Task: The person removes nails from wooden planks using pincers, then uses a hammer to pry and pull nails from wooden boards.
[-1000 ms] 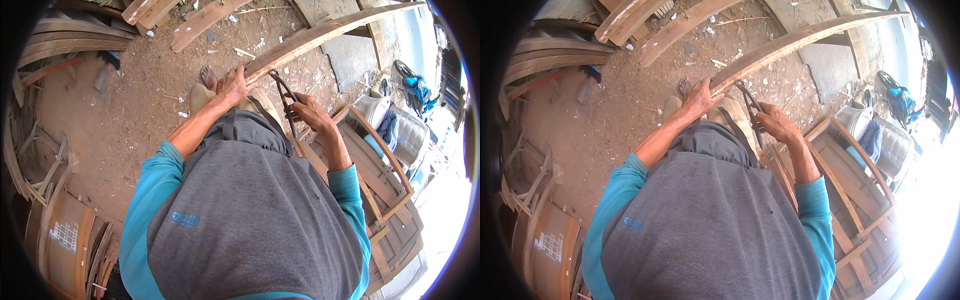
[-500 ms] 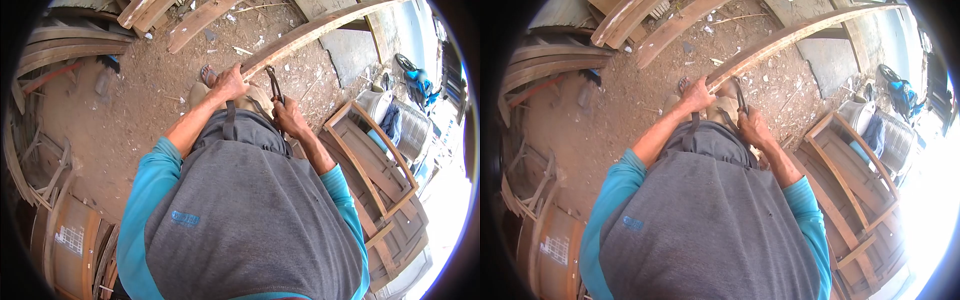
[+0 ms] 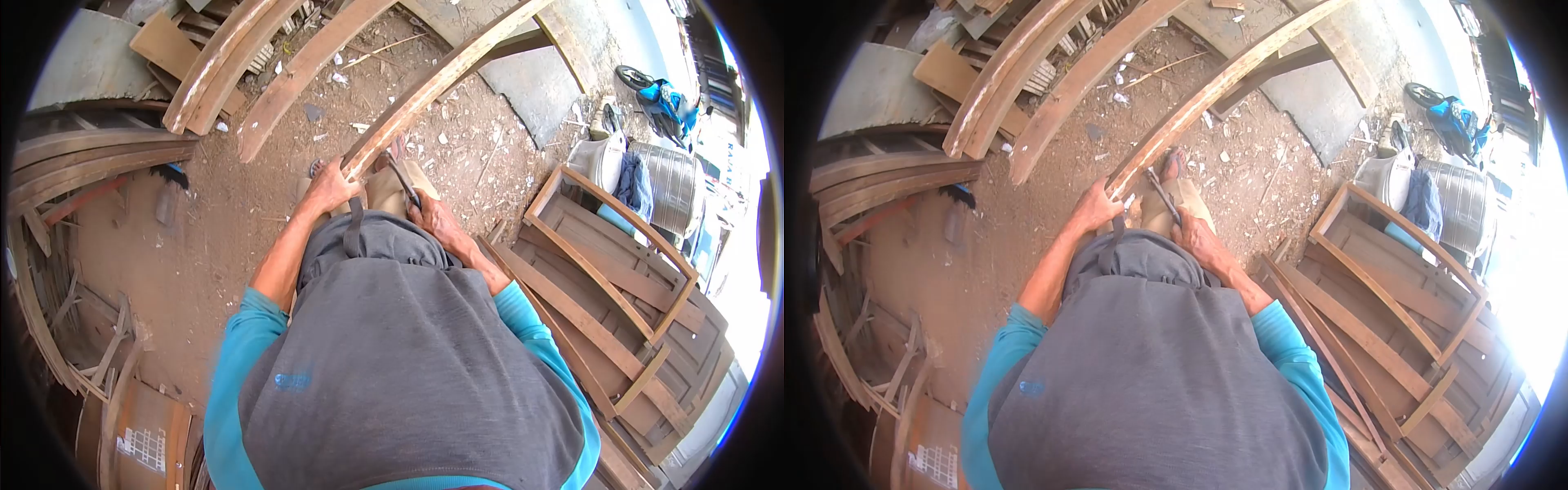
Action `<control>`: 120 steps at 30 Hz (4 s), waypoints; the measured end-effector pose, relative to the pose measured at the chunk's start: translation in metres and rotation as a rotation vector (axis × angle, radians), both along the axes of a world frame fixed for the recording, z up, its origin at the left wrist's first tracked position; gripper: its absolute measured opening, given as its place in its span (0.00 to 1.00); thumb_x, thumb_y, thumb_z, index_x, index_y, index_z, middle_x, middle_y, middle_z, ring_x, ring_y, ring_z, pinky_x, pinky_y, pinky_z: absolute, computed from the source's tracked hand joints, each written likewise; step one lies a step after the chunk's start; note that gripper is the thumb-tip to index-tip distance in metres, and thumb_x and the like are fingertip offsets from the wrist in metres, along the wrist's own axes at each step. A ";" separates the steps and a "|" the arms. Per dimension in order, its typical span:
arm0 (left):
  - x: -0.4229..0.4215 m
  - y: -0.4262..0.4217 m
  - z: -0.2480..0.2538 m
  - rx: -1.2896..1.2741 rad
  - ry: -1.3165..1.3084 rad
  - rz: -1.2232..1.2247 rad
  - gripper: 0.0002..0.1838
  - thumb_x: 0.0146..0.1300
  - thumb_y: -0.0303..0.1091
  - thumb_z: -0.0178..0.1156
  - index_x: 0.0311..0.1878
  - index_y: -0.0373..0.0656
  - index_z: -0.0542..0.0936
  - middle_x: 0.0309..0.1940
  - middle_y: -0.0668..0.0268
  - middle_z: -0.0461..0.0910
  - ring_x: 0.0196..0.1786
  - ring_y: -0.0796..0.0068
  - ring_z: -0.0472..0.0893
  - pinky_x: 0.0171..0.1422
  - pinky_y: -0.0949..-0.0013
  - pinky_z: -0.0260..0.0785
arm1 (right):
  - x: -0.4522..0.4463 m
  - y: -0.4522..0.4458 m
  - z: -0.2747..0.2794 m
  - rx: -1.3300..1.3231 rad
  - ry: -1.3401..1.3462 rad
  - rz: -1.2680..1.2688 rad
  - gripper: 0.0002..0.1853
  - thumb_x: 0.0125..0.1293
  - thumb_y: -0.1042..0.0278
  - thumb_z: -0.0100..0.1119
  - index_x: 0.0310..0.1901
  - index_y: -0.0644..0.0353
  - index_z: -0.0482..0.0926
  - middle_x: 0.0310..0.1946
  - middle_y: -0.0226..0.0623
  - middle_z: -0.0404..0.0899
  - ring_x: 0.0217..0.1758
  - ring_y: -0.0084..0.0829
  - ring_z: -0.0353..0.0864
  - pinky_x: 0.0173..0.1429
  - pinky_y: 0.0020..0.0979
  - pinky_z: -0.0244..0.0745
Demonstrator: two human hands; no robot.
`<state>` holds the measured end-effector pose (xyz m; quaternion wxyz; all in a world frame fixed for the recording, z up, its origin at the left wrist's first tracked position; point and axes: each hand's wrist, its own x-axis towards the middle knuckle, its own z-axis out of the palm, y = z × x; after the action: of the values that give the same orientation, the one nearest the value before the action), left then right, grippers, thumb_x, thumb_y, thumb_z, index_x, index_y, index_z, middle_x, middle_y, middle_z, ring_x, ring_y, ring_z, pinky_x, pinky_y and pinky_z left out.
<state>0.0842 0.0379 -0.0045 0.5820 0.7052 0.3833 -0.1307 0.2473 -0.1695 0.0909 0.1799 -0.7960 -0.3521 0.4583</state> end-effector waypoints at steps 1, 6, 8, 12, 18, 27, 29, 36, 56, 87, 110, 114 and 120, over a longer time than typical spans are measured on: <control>0.001 0.001 0.004 0.015 -0.010 0.003 0.37 0.51 0.43 0.70 0.63 0.32 0.76 0.53 0.37 0.83 0.59 0.40 0.83 0.63 0.51 0.76 | 0.011 0.000 0.001 0.094 -0.044 0.088 0.15 0.77 0.63 0.49 0.53 0.67 0.72 0.35 0.62 0.82 0.41 0.61 0.84 0.47 0.53 0.76; 0.000 0.000 0.003 0.023 0.043 0.043 0.45 0.56 0.47 0.72 0.74 0.32 0.68 0.57 0.37 0.82 0.61 0.43 0.83 0.65 0.54 0.75 | 0.086 0.030 0.025 -0.014 0.037 0.373 0.13 0.77 0.65 0.50 0.53 0.68 0.73 0.37 0.60 0.83 0.43 0.60 0.85 0.49 0.51 0.79; 0.020 0.004 0.044 -0.047 0.020 0.094 0.47 0.58 0.43 0.70 0.78 0.35 0.64 0.58 0.38 0.82 0.61 0.45 0.84 0.64 0.58 0.75 | 0.122 0.031 0.001 -0.046 0.253 0.424 0.16 0.76 0.66 0.52 0.57 0.68 0.75 0.42 0.60 0.84 0.47 0.57 0.85 0.52 0.48 0.80; 0.025 -0.008 0.028 0.009 0.108 0.188 0.34 0.49 0.39 0.70 0.62 0.36 0.79 0.46 0.47 0.86 0.51 0.53 0.87 0.56 0.59 0.77 | 0.172 0.038 -0.064 0.163 0.490 0.604 0.19 0.74 0.69 0.50 0.62 0.69 0.77 0.48 0.61 0.85 0.55 0.55 0.85 0.61 0.46 0.79; 0.082 -0.006 0.034 0.030 0.092 0.278 0.27 0.44 0.36 0.69 0.51 0.35 0.84 0.38 0.54 0.88 0.42 0.63 0.87 0.50 0.61 0.78 | 0.288 0.092 -0.017 0.128 0.445 0.647 0.22 0.76 0.61 0.54 0.62 0.69 0.75 0.44 0.59 0.84 0.51 0.56 0.82 0.58 0.49 0.75; 0.187 0.008 -0.003 0.020 0.165 0.173 0.25 0.47 0.39 0.70 0.49 0.35 0.85 0.35 0.53 0.87 0.40 0.64 0.86 0.48 0.60 0.78 | 0.466 0.095 0.028 0.344 0.313 -0.441 0.21 0.76 0.61 0.49 0.63 0.64 0.74 0.32 0.32 0.75 0.32 0.25 0.77 0.36 0.33 0.77; 0.218 0.014 0.015 0.005 0.161 0.172 0.27 0.46 0.41 0.71 0.50 0.35 0.85 0.36 0.52 0.87 0.41 0.61 0.87 0.49 0.59 0.78 | 0.536 0.103 0.024 0.530 0.384 -0.641 0.23 0.76 0.66 0.48 0.68 0.67 0.67 0.45 0.43 0.77 0.42 0.35 0.82 0.43 0.37 0.83; 0.220 0.016 -0.004 0.015 0.100 0.155 0.31 0.48 0.41 0.70 0.57 0.37 0.83 0.44 0.48 0.87 0.49 0.53 0.87 0.56 0.58 0.77 | 0.655 0.101 -0.033 0.534 0.680 -0.941 0.28 0.76 0.70 0.40 0.76 0.67 0.57 0.63 0.59 0.75 0.62 0.53 0.83 0.59 0.48 0.87; 0.221 -0.001 0.006 0.222 0.075 0.141 0.22 0.63 0.35 0.62 0.59 0.38 0.76 0.53 0.37 0.80 0.54 0.31 0.81 0.57 0.40 0.74 | 0.288 0.062 0.049 -0.345 0.446 -0.081 0.31 0.64 0.65 0.49 0.69 0.67 0.73 0.56 0.49 0.83 0.57 0.42 0.86 0.65 0.41 0.81; 0.179 0.019 -0.051 -0.580 -0.393 0.225 0.47 0.77 0.66 0.50 0.79 0.30 0.62 0.83 0.45 0.54 0.85 0.56 0.53 0.86 0.63 0.47 | 0.216 0.104 0.069 -0.612 0.422 0.088 0.28 0.71 0.64 0.49 0.68 0.72 0.73 0.47 0.51 0.87 0.48 0.37 0.89 0.54 0.37 0.85; 0.207 -0.023 -0.038 0.173 -0.391 0.444 0.33 0.75 0.60 0.56 0.49 0.30 0.79 0.52 0.31 0.80 0.64 0.32 0.76 0.70 0.43 0.68 | 0.205 0.116 0.075 -0.676 0.212 0.355 0.19 0.80 0.59 0.45 0.47 0.71 0.76 0.29 0.45 0.80 0.33 0.36 0.82 0.41 0.42 0.78; 0.205 -0.019 -0.031 0.136 -0.398 0.496 0.29 0.78 0.56 0.53 0.57 0.34 0.81 0.49 0.41 0.85 0.55 0.42 0.84 0.64 0.52 0.74 | 0.215 0.126 0.068 -0.656 0.208 0.436 0.19 0.81 0.58 0.46 0.46 0.70 0.78 0.29 0.45 0.80 0.33 0.38 0.83 0.41 0.43 0.77; 0.203 -0.021 -0.011 0.281 -0.315 0.440 0.27 0.78 0.52 0.54 0.61 0.35 0.82 0.45 0.45 0.88 0.58 0.47 0.84 0.64 0.56 0.74 | 0.282 0.180 0.032 -0.402 -0.106 1.303 0.12 0.80 0.66 0.52 0.46 0.65 0.80 0.28 0.45 0.83 0.30 0.39 0.85 0.37 0.43 0.80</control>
<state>0.2869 0.0170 -0.0157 0.5452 0.6906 0.4462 0.1636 0.5288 0.0101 0.1232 -0.3017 -0.4607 -0.6757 0.4901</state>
